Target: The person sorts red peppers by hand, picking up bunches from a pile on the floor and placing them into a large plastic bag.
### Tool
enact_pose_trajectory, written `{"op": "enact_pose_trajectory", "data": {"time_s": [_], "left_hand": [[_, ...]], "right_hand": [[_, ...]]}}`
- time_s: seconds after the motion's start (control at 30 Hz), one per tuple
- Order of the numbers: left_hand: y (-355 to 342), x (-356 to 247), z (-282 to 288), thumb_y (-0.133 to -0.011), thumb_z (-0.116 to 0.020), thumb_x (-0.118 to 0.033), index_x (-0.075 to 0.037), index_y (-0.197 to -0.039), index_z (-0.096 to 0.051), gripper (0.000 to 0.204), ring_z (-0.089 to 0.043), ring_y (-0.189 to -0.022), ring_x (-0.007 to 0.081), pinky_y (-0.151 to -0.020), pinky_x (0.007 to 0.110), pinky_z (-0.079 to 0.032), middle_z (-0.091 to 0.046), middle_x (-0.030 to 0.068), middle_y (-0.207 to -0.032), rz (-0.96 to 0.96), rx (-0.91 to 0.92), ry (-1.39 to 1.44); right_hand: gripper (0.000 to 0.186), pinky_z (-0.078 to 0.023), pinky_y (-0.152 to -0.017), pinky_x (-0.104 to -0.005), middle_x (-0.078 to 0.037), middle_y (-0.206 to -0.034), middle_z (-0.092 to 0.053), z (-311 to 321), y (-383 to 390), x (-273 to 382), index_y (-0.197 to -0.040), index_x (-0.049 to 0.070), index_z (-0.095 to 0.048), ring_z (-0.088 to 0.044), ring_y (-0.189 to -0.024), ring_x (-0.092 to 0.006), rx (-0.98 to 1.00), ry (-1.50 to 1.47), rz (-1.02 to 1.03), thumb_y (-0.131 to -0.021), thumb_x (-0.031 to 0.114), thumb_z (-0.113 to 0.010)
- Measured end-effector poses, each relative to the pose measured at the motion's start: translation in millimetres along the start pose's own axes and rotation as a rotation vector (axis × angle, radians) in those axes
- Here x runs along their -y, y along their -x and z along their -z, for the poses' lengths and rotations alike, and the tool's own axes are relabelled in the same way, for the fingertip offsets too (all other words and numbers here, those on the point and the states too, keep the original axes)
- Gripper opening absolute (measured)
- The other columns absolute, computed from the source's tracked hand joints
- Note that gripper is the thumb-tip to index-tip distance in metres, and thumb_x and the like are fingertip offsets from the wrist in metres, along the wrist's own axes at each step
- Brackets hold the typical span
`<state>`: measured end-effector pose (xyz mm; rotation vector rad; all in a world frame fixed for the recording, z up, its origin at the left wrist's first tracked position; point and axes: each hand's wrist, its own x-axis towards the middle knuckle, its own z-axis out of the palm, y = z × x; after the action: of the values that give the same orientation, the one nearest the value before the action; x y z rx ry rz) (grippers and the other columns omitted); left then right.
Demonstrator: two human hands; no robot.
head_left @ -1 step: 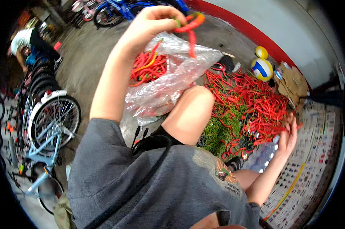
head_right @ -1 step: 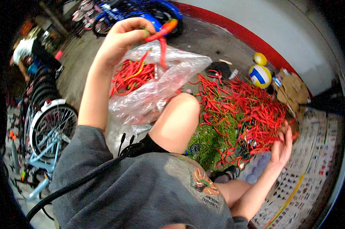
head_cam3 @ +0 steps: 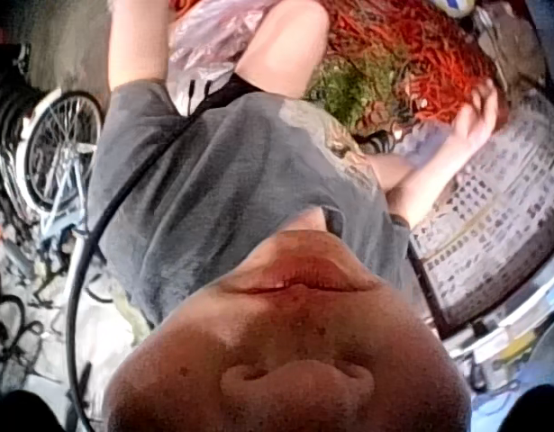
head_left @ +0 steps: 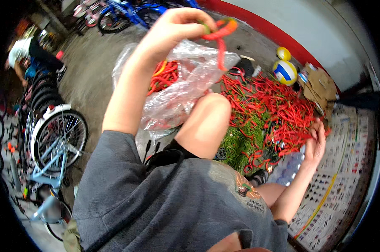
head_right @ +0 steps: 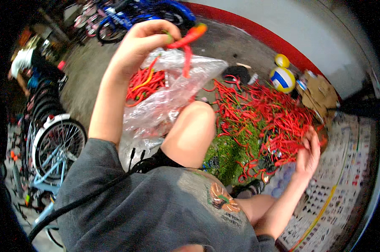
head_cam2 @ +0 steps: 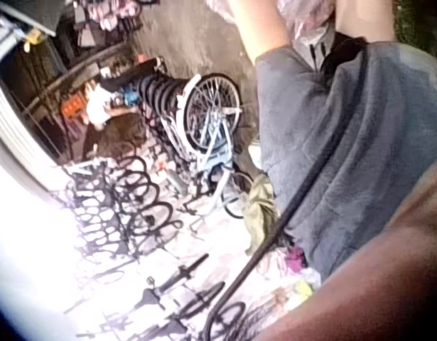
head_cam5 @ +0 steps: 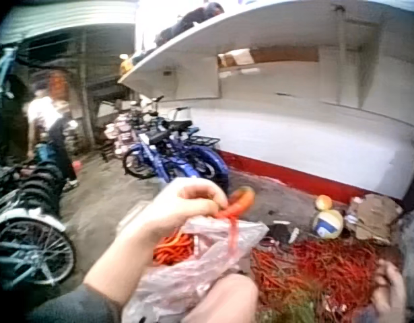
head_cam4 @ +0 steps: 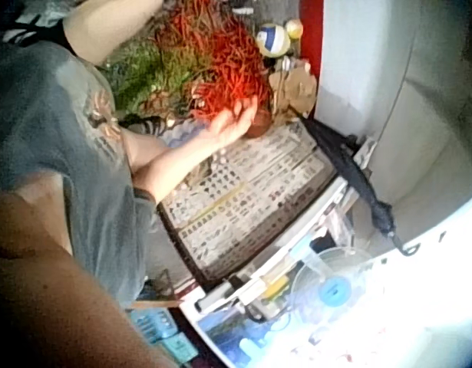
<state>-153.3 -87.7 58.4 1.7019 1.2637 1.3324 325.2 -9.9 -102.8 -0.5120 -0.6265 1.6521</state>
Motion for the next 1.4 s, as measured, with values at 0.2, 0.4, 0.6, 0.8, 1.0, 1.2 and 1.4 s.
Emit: {"op": "enact_pose_trajectory", "data": {"time_s": [0.2,0.4,0.6,0.8,1.0,1.2,1.4], "left_hand": [[-48,64,-181,-0.077,-0.058,-0.008,-0.002,-0.089,-0.065,0.015,-0.051,-0.068,0.0042,-0.063,0.02,-0.041,-0.061,-0.0009,-0.073,0.093,0.43,0.148],[-34,88,-247,-0.079,-0.057,0.0,0.001,-0.089,-0.063,0.012,-0.058,-0.084,0.0113,-0.08,0.028,-0.046,-0.061,0.0033,-0.084,0.085,0.548,0.243],[-35,92,-259,-0.081,-0.051,0.003,0.001,-0.087,-0.061,0.012,-0.056,-0.085,0.0105,-0.08,0.025,-0.043,-0.06,0.0036,-0.088,-0.073,0.578,0.135],[-31,99,-265,-0.083,-0.052,-0.001,-0.002,-0.095,-0.058,0.013,-0.054,-0.08,0.0079,-0.076,0.025,-0.043,-0.059,0.0003,-0.083,0.28,0.359,0.574],[-20,94,-273,-0.082,-0.053,0.001,0.0,-0.097,-0.057,0.016,-0.055,-0.08,0.0072,-0.072,0.024,-0.045,-0.06,0.0005,-0.084,0.138,0.296,0.542],[-18,93,-268,-0.079,-0.057,-0.001,0.003,-0.093,-0.062,0.015,-0.063,-0.074,0.0159,-0.066,0.028,-0.05,-0.066,0.0106,-0.088,-0.219,0.258,-0.062],[-26,93,-255,-0.08,-0.056,0.001,0.002,-0.089,-0.062,0.01,-0.056,-0.072,0.0085,-0.065,0.024,-0.047,-0.062,0.0025,-0.08,0.166,0.557,0.302]], "right_hand": [[0.032,-0.044,-0.075,-0.0209,-0.004,-0.104,-0.058,-92,15,-39,-0.11,0.002,-0.06,-0.054,-0.087,-0.011,0.033,1.067,0.26,-0.079,0.008,-0.063],[0.028,-0.042,-0.086,-0.0298,-0.01,-0.102,-0.059,-58,5,-39,-0.108,0.005,-0.061,-0.055,-0.095,-0.0177,-0.067,1.262,0.394,-0.081,0.014,-0.061],[0.039,-0.044,-0.069,-0.0228,-0.003,-0.092,-0.059,-52,10,-30,-0.116,-0.001,-0.051,-0.052,-0.078,-0.0088,-0.225,1.008,0.058,-0.086,0.022,-0.058],[0.036,-0.041,-0.061,-0.0215,0.001,-0.085,-0.057,-63,15,-45,-0.112,0.001,-0.052,-0.049,-0.071,-0.0065,0.049,0.879,0.083,-0.08,0.012,-0.065],[0.027,-0.047,-0.067,-0.0259,-0.007,-0.083,-0.064,-63,19,-59,-0.103,0.0,-0.058,-0.058,-0.072,-0.0106,-0.111,1.148,0.172,-0.078,0.009,-0.063],[0.022,-0.046,-0.062,-0.0244,-0.005,-0.078,-0.063,-58,21,-54,-0.099,0.0,-0.06,-0.056,-0.067,-0.0091,-0.061,1.173,0.065,-0.08,0.012,-0.059],[0.019,-0.04,-0.056,-0.0207,0.001,-0.071,-0.059,-67,27,-32,-0.098,0.001,-0.061,-0.049,-0.062,-0.0034,0.073,1.027,-0.127,-0.082,0.01,-0.058]]}}
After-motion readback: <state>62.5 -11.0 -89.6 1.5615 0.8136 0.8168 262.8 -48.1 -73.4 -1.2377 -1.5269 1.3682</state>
